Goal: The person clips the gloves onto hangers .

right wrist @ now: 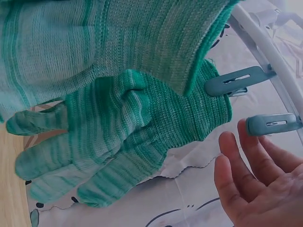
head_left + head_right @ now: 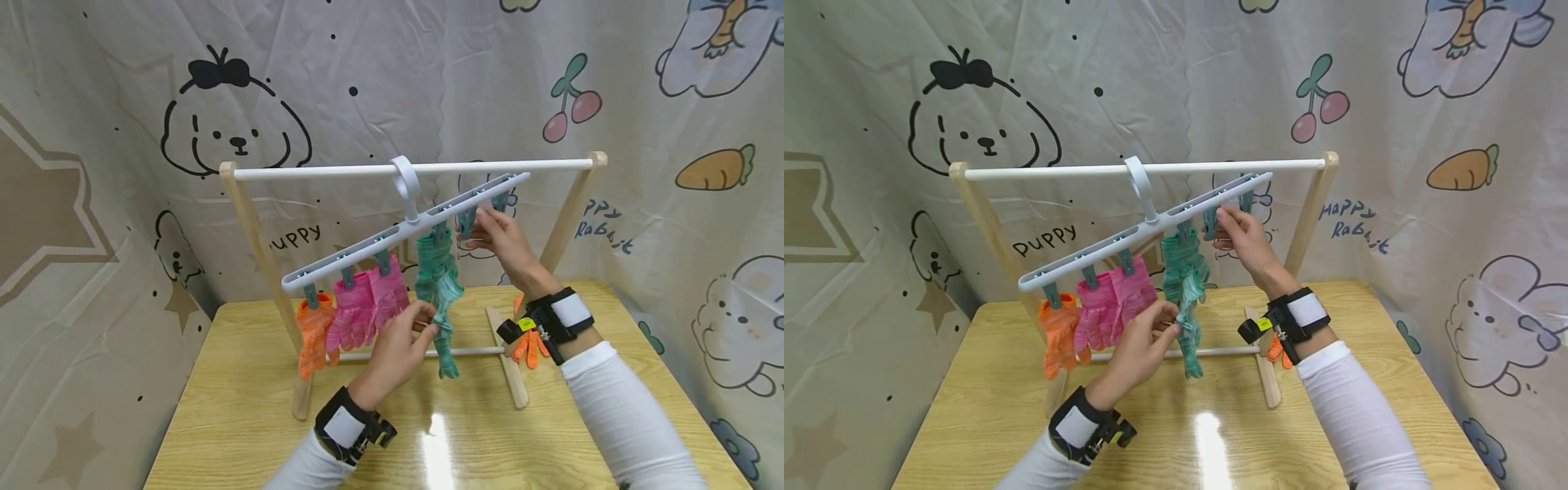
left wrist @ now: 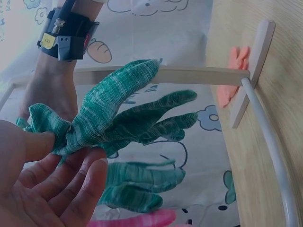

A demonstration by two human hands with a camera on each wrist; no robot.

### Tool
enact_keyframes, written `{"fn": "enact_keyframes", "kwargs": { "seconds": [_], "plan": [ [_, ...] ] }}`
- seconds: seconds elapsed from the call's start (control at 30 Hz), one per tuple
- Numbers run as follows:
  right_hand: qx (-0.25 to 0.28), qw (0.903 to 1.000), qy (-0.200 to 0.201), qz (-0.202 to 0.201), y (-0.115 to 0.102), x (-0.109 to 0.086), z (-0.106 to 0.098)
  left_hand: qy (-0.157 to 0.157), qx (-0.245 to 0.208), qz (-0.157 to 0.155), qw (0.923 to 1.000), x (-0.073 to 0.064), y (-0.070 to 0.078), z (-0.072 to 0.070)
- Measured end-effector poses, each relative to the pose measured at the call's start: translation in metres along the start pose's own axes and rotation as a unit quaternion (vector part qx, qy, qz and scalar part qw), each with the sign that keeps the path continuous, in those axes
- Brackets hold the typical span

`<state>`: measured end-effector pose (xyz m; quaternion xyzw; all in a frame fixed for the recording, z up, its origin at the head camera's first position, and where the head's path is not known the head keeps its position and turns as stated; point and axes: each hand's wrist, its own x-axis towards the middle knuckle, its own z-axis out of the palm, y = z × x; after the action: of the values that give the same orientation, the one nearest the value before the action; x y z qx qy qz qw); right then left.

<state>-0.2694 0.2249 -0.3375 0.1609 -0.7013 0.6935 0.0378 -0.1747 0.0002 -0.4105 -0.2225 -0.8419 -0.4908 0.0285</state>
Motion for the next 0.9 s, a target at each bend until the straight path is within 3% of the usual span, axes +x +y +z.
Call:
{"fn": "enact_keyframes", "kwargs": {
  "seconds": [0.17,0.33,0.43,0.9],
  "plan": [
    [-0.017,0.9998,-0.003,-0.003,-0.001,-0.002,-0.001,-0.041,-0.06,0.001,0.9973,0.003,-0.002,-0.002],
    [-0.046,0.9989,-0.005,-0.001,-0.002,-0.005,0.0,-0.111,-0.169,-0.009,0.9792,0.005,-0.007,-0.002],
    [-0.062,0.998,-0.006,0.001,-0.002,-0.006,0.0,-0.133,-0.206,-0.014,0.9695,0.007,-0.01,-0.002],
    [-0.066,0.9972,-0.035,0.006,-0.006,-0.006,-0.007,-0.146,-0.26,-0.052,0.9531,0.022,-0.011,0.005]
  ]
}}
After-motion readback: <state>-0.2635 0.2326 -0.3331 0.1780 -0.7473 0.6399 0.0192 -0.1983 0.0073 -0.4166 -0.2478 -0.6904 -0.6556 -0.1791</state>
